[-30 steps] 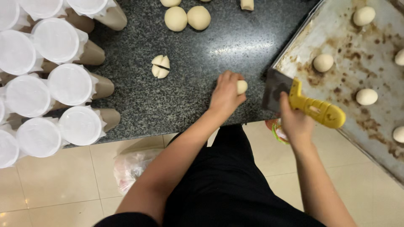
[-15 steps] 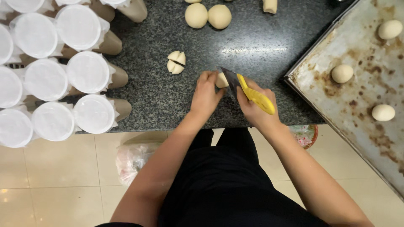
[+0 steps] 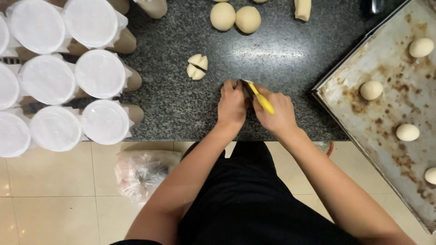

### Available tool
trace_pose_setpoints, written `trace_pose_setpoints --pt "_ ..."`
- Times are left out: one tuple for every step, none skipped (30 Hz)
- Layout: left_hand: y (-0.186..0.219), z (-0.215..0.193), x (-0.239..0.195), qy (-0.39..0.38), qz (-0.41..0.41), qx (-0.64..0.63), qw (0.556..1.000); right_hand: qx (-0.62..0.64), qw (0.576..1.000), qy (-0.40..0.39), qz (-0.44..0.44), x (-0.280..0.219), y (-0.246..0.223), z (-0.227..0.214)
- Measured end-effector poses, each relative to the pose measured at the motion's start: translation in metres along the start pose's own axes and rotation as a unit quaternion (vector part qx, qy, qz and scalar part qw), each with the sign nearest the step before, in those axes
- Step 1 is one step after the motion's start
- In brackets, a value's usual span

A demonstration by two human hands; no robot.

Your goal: The person fills small dough balls with a dark paste using a spoon, then seals them by hand. They place the filled dough balls onto a metal baking tray. The person also uses a bench scraper to cut larger dough pieces into smaller portions and rolls them into balls before placing them on the tray.

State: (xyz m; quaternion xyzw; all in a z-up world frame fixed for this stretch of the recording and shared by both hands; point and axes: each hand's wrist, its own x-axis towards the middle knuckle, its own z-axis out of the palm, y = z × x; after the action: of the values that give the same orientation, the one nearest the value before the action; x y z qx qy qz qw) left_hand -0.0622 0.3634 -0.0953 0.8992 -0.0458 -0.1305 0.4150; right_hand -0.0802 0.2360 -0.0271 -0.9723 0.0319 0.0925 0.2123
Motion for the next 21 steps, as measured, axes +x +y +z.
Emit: trace_pose_setpoints --pt "-0.001 -0.001 0.0 0.005 0.005 -0.005 1.0 -0.003 1.0 -0.003 -0.001 0.002 -0.001 0.003" --pt "-0.001 -0.001 -0.001 0.01 0.011 -0.009 1.0 0.0 1.0 0.001 -0.007 0.004 -0.003 0.006" --pt "-0.002 -0.002 0.0 0.017 0.018 -0.014 1.0 0.003 1.0 0.008 -0.015 0.006 -0.003 0.007" --pt "-0.003 -0.002 0.001 0.016 0.014 -0.019 1.0 0.005 1.0 0.014 -0.023 0.009 -0.003 0.008" --pt "-0.004 0.0 0.001 0.014 0.009 -0.025 1.0 0.008 1.0 0.02 -0.021 0.011 -0.003 0.008" --pt "-0.005 0.001 0.001 0.012 0.005 -0.03 0.999 0.01 0.999 0.026 -0.019 0.014 -0.003 0.008" --pt "-0.008 0.002 0.001 0.016 0.01 -0.03 0.999 0.012 0.999 0.031 -0.017 0.014 -0.003 0.008" --pt "-0.012 0.002 0.002 0.019 0.015 -0.03 0.999 0.008 0.999 0.031 -0.02 0.013 -0.004 0.008" --pt "-0.015 0.002 0.001 0.022 0.02 -0.031 0.999 0.004 0.999 0.03 -0.023 0.011 -0.003 0.008" --pt "-0.017 0.002 -0.001 0.028 0.016 -0.037 0.999 0.001 0.999 0.03 -0.025 0.008 -0.003 0.007" --pt "-0.019 -0.001 -0.002 0.033 0.013 -0.044 0.998 -0.003 1.0 0.024 -0.019 0.004 -0.003 0.008" --pt "-0.019 -0.005 -0.004 0.038 0.01 -0.05 0.998 -0.007 1.0 0.019 -0.013 -0.003 -0.003 0.007" --pt "-0.02 -0.011 -0.005 0.045 -0.002 -0.038 0.998 -0.012 1.0 0.015 -0.007 -0.009 -0.001 0.006" --pt "-0.021 -0.021 -0.008 0.052 -0.013 -0.025 0.998 -0.006 1.0 0.011 -0.005 -0.016 0.001 0.004" --pt "-0.021 -0.031 -0.009 0.057 -0.023 -0.012 0.998 0.001 1.0 0.01 -0.001 -0.026 0.005 0.0" --pt "-0.019 -0.04 -0.01 0.071 -0.002 0.024 0.997 0.007 1.0 0.008 0.002 -0.036 0.009 -0.002" --pt "-0.019 -0.05 -0.011 0.086 0.02 0.06 0.994 0.009 1.0 0.003 0.015 -0.045 0.012 -0.004" --pt "-0.016 -0.055 -0.01 0.1 0.041 0.096 0.989 0.01 1.0 -0.003 0.027 -0.056 0.015 -0.005" --pt "-0.013 -0.057 -0.009 0.098 0.084 0.092 0.987 0.012 0.999 -0.009 0.039 -0.063 0.019 -0.006" --pt "-0.013 -0.056 -0.006 0.095 0.126 0.088 0.984 0.031 0.999 0.014 0.031 -0.069 0.023 -0.007" --pt "-0.014 -0.053 -0.003 0.092 0.168 0.084 0.978 0.05 0.998 0.035 0.024 -0.075 0.027 -0.008"
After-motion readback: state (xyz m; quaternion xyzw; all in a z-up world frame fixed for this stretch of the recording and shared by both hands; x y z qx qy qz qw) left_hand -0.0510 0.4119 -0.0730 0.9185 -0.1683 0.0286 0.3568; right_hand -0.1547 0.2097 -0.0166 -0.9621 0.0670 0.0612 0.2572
